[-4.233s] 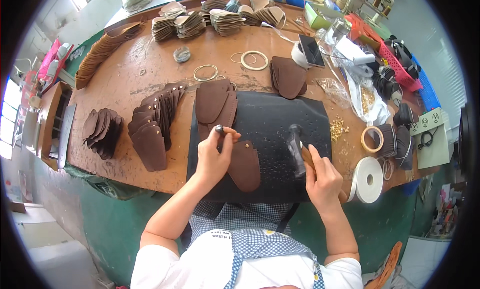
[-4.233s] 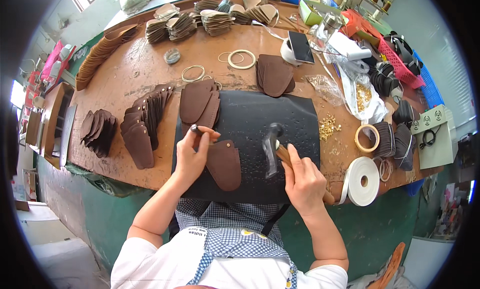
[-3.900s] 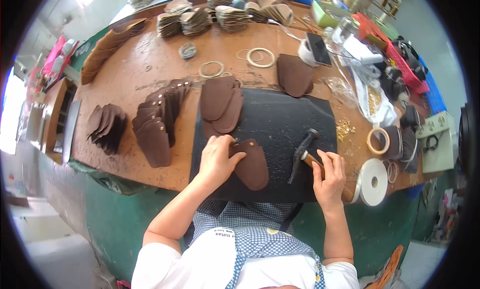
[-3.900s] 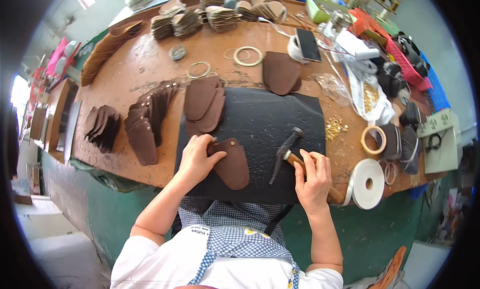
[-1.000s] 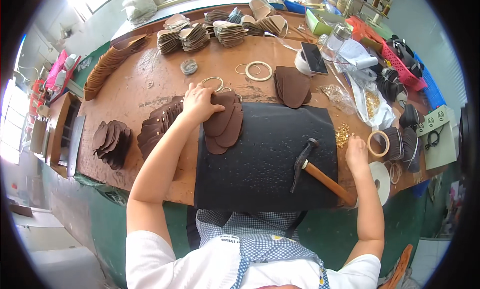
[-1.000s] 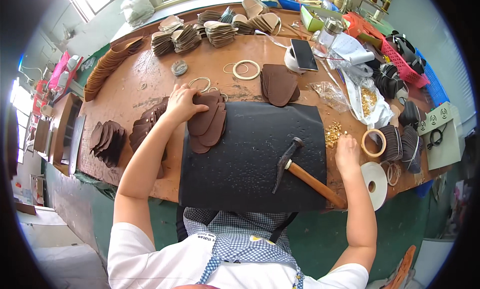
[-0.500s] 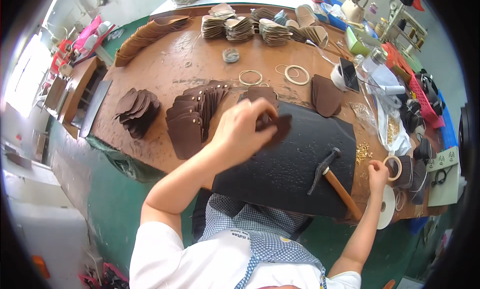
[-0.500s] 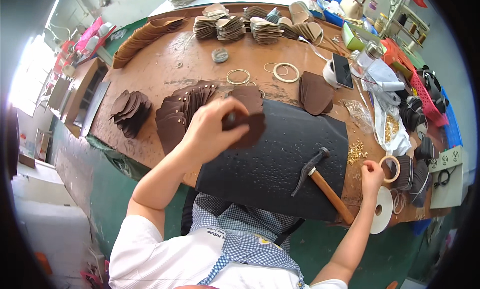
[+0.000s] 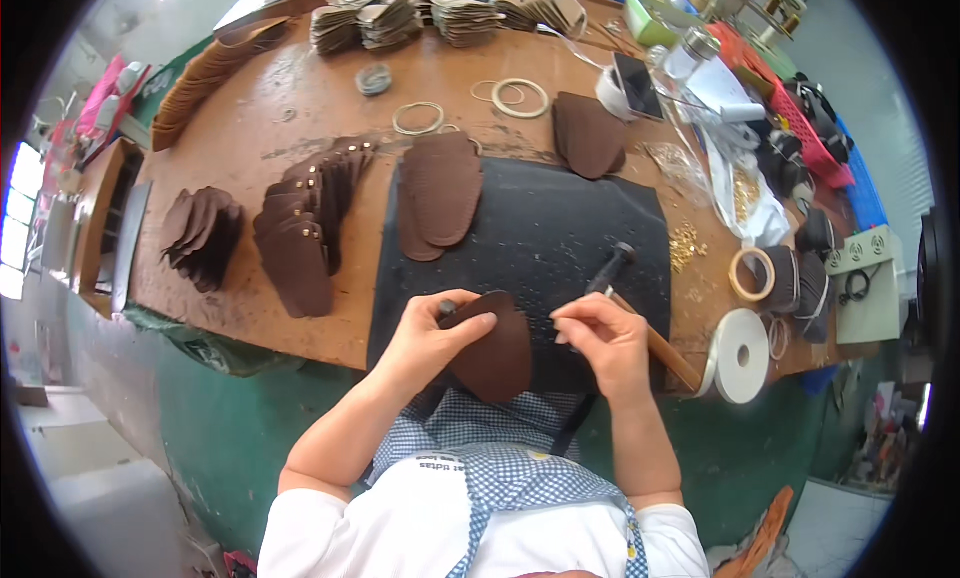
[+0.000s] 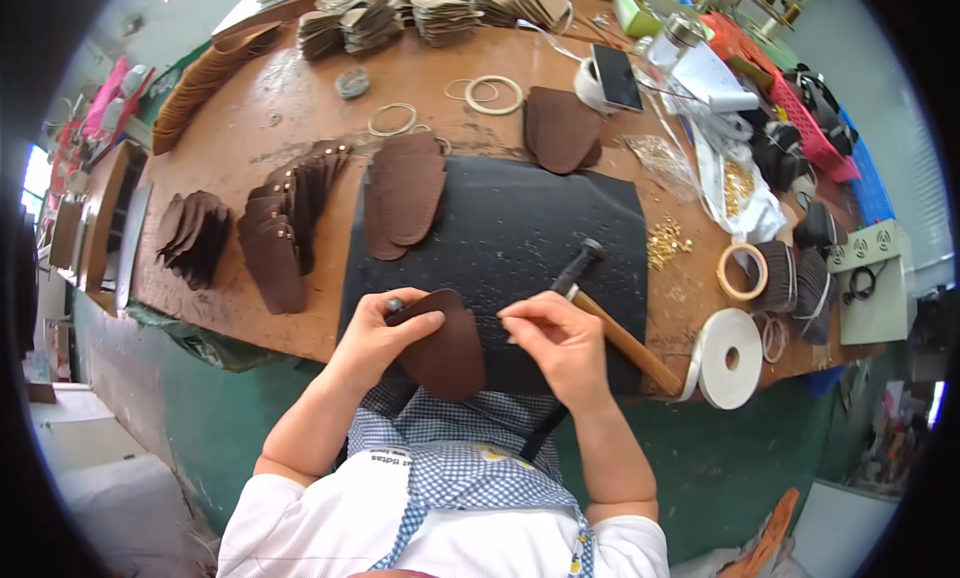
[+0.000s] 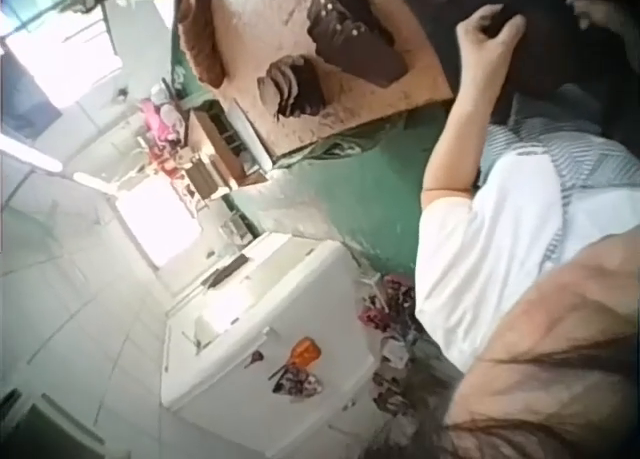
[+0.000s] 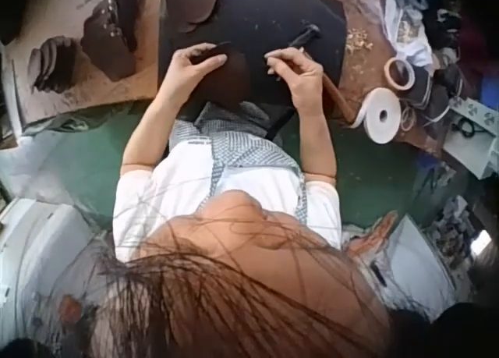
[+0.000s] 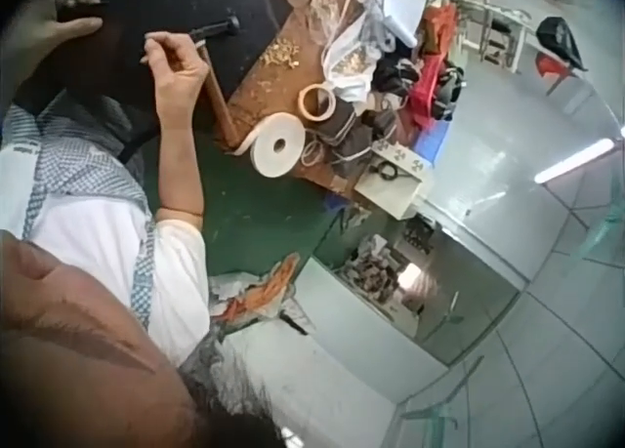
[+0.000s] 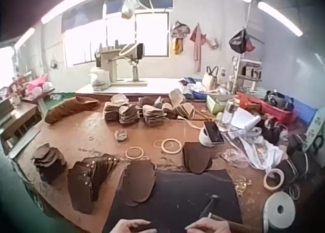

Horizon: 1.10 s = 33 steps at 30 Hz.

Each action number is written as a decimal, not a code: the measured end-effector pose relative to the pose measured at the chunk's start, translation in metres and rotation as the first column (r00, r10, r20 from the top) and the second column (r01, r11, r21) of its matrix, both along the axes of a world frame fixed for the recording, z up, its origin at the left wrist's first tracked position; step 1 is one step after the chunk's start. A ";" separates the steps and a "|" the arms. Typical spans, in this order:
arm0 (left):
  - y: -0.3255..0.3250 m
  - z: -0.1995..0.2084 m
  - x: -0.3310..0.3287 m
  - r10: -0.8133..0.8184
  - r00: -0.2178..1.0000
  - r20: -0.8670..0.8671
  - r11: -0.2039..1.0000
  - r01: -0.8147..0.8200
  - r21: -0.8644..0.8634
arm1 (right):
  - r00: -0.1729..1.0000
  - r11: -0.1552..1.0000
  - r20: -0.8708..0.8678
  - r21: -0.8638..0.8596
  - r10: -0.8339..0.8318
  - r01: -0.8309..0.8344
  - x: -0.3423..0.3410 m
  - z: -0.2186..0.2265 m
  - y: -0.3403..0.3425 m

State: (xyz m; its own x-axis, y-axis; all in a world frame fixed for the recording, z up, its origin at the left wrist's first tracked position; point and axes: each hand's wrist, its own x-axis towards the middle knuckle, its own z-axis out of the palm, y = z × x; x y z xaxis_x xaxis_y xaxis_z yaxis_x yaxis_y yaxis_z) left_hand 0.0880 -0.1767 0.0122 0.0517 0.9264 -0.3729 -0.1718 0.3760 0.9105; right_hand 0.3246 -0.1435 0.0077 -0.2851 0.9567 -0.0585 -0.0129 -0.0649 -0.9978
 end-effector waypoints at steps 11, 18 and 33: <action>0.004 0.001 0.007 -0.078 0.992 -0.103 0.993 0.087 0.085 | 0.987 0.934 0.159 0.349 0.022 -0.077 -0.027 0.007 -0.001; 0.004 0.005 0.013 -0.096 0.988 -0.123 0.988 0.109 0.109 | 0.970 0.877 0.245 0.468 -0.009 -0.111 -0.029 0.005 0.007; 0.006 0.008 0.015 -0.101 0.896 -0.433 0.871 0.290 0.397 | 0.961 0.855 0.273 0.490 0.036 -0.171 -0.017 0.011 0.009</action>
